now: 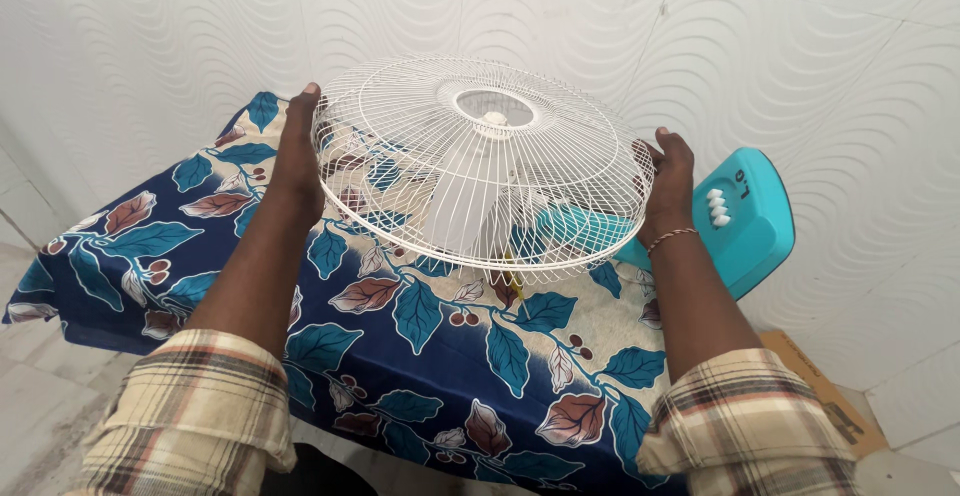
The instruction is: The person assembles an electric fan by attaching the front grille to the motor housing, inserting the fan blade, securing it with a plastic nut, and then attaching the rear grille. The person uses hands to align and tighten components on a table.
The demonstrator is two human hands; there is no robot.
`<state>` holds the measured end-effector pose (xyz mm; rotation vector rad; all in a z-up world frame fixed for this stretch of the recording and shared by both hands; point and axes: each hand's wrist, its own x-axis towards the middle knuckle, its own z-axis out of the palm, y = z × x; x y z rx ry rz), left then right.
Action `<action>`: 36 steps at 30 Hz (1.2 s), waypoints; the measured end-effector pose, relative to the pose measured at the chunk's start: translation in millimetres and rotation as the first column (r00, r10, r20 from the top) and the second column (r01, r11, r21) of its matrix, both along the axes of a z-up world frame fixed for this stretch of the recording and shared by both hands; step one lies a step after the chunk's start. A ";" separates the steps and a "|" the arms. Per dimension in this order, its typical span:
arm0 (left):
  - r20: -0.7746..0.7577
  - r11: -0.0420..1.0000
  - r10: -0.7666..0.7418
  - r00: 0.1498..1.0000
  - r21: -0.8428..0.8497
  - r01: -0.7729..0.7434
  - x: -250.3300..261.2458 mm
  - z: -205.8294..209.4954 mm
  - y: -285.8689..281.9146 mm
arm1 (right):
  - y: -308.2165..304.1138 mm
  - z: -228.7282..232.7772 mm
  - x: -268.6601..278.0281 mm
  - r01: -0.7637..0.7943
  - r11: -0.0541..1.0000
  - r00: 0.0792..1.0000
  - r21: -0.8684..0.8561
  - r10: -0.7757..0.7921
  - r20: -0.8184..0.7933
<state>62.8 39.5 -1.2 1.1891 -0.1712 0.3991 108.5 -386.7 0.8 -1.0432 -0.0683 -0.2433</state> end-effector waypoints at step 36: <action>-0.028 0.980 0.141 0.990 0.145 -0.135 5.0 -1.9 6.9 | -13.8 -11.2 12.5 0.228 0.918 0.973 -0.325 -0.202 0.111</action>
